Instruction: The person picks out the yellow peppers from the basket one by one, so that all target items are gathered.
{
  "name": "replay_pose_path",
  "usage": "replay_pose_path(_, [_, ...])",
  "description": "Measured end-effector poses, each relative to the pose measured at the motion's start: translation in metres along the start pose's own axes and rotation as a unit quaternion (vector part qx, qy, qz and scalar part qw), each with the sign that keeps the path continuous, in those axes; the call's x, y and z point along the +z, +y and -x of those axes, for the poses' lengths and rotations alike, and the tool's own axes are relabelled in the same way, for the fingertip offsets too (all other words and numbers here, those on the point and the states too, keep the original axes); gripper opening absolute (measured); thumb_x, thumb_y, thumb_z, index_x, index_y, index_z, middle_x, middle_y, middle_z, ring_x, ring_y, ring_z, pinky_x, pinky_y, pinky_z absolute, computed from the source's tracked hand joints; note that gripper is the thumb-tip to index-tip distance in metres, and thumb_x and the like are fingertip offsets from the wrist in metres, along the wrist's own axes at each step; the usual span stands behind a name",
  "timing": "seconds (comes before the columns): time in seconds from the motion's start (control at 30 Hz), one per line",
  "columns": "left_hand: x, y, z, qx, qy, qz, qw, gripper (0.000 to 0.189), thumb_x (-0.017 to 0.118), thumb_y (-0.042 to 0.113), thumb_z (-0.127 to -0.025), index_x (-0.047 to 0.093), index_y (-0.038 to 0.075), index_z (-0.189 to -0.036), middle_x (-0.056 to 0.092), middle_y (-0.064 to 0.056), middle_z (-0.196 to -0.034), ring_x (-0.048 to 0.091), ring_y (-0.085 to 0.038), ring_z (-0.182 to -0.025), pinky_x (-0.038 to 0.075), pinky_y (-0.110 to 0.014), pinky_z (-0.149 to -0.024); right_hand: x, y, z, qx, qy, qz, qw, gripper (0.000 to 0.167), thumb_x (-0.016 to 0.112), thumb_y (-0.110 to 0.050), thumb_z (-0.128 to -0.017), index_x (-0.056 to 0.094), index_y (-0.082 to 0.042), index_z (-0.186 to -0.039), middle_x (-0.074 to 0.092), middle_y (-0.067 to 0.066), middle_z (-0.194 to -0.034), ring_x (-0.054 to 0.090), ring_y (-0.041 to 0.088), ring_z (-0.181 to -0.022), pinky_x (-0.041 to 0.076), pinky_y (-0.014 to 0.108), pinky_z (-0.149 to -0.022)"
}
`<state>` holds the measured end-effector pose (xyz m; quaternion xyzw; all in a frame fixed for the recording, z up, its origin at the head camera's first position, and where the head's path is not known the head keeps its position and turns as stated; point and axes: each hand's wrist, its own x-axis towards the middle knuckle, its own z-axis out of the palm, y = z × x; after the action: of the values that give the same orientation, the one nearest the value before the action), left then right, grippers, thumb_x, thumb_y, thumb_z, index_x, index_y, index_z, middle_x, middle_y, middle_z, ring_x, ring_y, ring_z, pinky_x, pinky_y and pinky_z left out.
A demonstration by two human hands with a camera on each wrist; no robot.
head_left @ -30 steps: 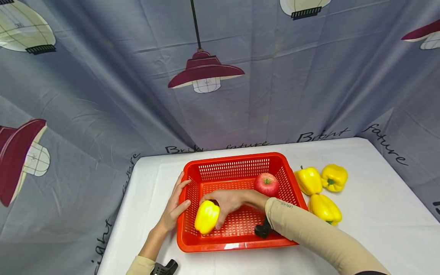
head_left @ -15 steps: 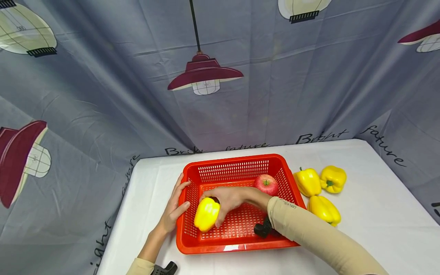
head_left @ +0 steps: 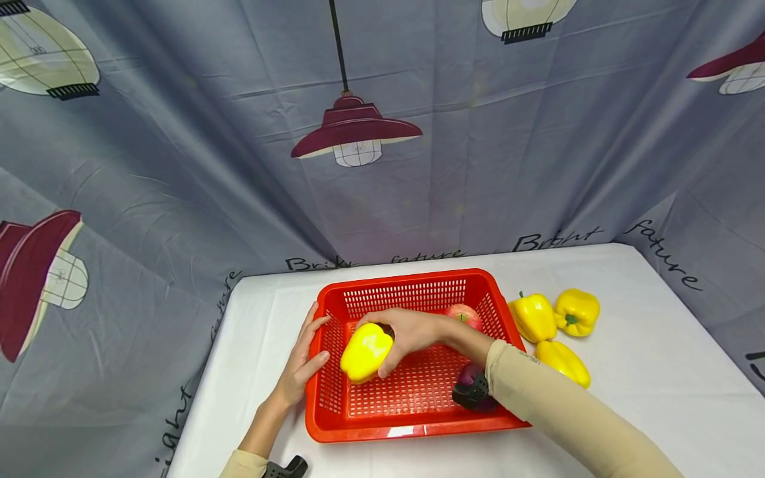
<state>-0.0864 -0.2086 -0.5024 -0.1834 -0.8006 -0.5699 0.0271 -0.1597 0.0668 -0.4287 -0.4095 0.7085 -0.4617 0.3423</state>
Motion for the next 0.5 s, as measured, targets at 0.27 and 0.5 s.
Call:
replay_pose_path(0.27, [0.001, 0.000, 0.000, -0.005, 0.000, 0.005, 1.0000, 0.062, 0.052, 0.022, -0.091, 0.040, 0.006, -0.150, 0.007, -0.001, -0.169, 0.022, -0.035, -0.148, 0.046, -0.036, -0.100, -0.003, -0.009, 0.015, 0.002, 0.036, -0.008, 0.9993, 0.071, 0.089, -0.029, -0.072, 0.056, -0.020, -0.134, 0.064, -0.003, -0.118, 0.060, 0.020, -0.105, 0.056, 0.037, -0.087])
replay_pose_path(0.5, [0.001, 0.001, 0.001, 0.006, 0.006, 0.000, 1.0000, 0.060, 0.050, 0.021, -0.091, 0.041, 0.005, -0.149, 0.007, -0.003, -0.169, 0.020, -0.036, -0.148, 0.042, -0.036, -0.102, -0.002, -0.014, 0.028, 0.015, 0.077, -0.021, 0.9967, 0.075, 0.090, -0.027, -0.071, 0.054, -0.017, -0.137, 0.063, -0.001, -0.119, 0.062, 0.022, -0.104, 0.056, 0.038, -0.085])
